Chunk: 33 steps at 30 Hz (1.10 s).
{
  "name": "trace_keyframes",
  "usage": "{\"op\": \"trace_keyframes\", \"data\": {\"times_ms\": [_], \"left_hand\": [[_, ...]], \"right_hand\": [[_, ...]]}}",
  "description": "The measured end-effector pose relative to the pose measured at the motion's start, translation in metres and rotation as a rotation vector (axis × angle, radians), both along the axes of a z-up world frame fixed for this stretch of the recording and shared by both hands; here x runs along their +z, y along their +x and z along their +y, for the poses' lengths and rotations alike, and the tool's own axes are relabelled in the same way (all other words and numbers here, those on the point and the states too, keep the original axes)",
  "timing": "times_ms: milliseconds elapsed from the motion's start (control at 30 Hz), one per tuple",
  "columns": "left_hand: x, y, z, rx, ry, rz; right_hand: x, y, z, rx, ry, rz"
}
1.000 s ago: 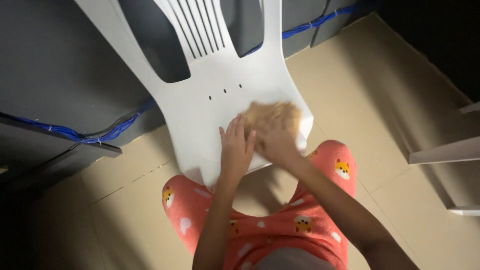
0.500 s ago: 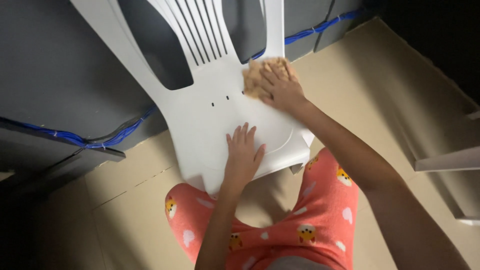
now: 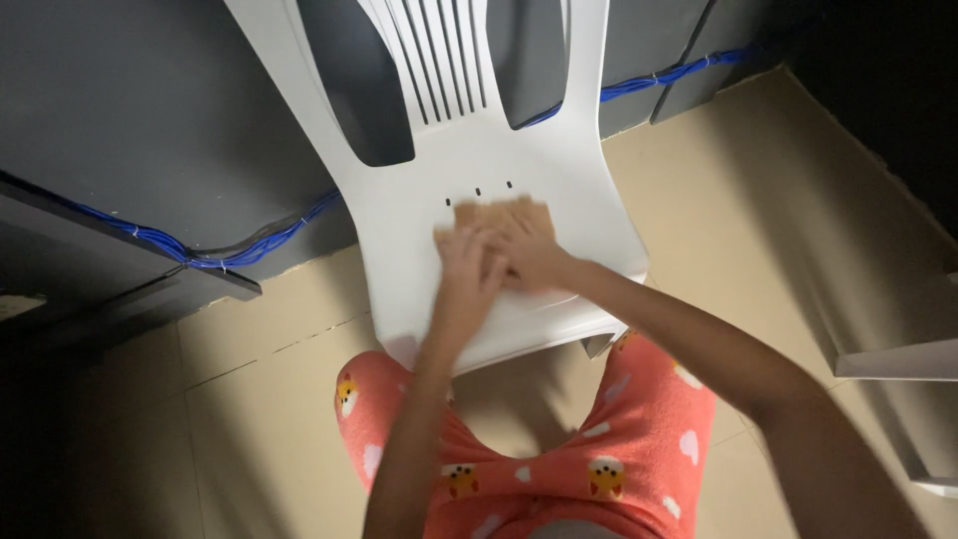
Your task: The person cleans a white plastic chair using a cloth, wiping the seat and backrest. They then move the chair and proceed to clean another white plastic chair in the same manner.
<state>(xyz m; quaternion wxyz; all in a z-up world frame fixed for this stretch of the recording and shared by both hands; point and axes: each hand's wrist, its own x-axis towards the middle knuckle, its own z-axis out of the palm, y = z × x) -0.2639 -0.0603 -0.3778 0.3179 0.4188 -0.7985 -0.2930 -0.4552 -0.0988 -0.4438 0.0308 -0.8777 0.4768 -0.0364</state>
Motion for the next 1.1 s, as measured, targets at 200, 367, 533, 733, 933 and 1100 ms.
{"op": "trace_keyframes", "data": {"times_ms": [200, 367, 533, 733, 933, 1100], "left_hand": [[-0.028, 0.069, -0.068, 0.133, -0.310, -0.120], [-0.041, 0.078, -0.084, 0.080, -0.324, -0.019], [-0.035, 0.080, -0.084, 0.087, -0.243, 0.110], [-0.048, 0.084, -0.091, 0.209, -0.185, 0.288], [-0.052, 0.086, -0.095, 0.394, -0.308, 0.437], [-0.038, 0.088, -0.091, 0.385, 0.029, 0.659]], "right_hand": [[-0.018, -0.050, -0.032, -0.188, 0.268, 0.064], [0.021, -0.033, -0.099, -0.305, -0.015, 0.148], [0.005, 0.036, -0.161, -0.514, -0.213, -0.022], [-0.014, 0.083, -0.149, -0.386, -0.168, -0.257], [0.009, 0.130, -0.105, -0.189, -0.104, -0.150], [0.007, 0.165, -0.121, -0.033, -0.073, -0.407]]}}
